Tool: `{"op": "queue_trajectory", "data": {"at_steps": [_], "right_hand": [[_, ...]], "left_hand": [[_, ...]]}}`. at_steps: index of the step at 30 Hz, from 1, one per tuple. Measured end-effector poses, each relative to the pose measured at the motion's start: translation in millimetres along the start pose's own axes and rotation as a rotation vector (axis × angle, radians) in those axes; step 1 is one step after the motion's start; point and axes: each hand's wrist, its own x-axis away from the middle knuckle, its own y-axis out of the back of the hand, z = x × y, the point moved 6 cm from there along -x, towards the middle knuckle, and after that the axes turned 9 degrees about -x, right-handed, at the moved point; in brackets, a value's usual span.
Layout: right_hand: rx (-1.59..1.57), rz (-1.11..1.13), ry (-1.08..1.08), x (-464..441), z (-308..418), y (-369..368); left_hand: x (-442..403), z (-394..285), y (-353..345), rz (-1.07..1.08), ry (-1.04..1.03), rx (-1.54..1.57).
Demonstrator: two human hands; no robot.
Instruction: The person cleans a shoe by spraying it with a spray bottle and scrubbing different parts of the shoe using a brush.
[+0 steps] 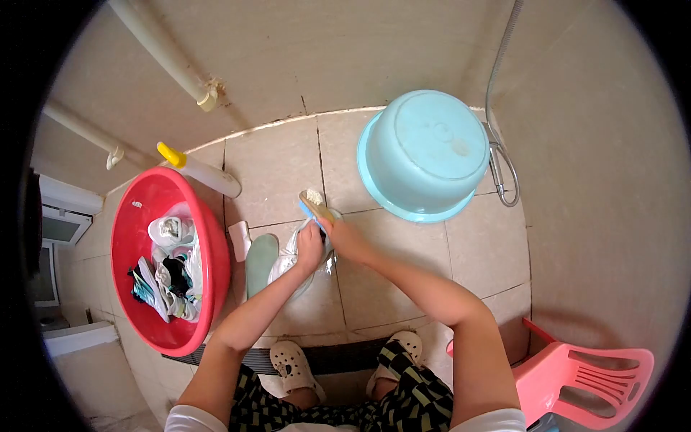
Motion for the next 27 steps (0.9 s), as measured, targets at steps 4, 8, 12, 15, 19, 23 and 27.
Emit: {"op": "queue_trajectory", "data": {"at_steps": [4,8,12,15,19,23,27], "right_hand": [[0.12,0.006,0.081,-28.1,-8.0,-3.8],[0.058,-0.002,-0.025,-42.8,-22.0,1.2],[-0.042,-0.024,-0.114,-9.5,-26.4,31.3],[0.041,0.003,-0.083,22.7,-43.5,39.5],[0.091,-0.015,-0.148,54.5,-44.5,27.2],[0.059,-0.034,-0.064,37.8,-50.4,15.3],[0.143,-0.023,0.017,8.4,-38.4,16.7]], "left_hand": [[-0.5,-4.4,-1.1,-0.022,-0.095,-0.049],[1.3,-6.3,2.5,0.034,0.012,0.125],[3.0,-1.1,1.4,0.058,0.074,0.187],[3.2,0.9,-0.2,0.054,0.082,0.196],[2.4,-5.2,2.7,0.057,0.096,0.174],[2.8,-18.2,9.2,0.014,0.017,0.041],[0.9,-18.6,6.6,-0.003,0.004,0.024]]}}
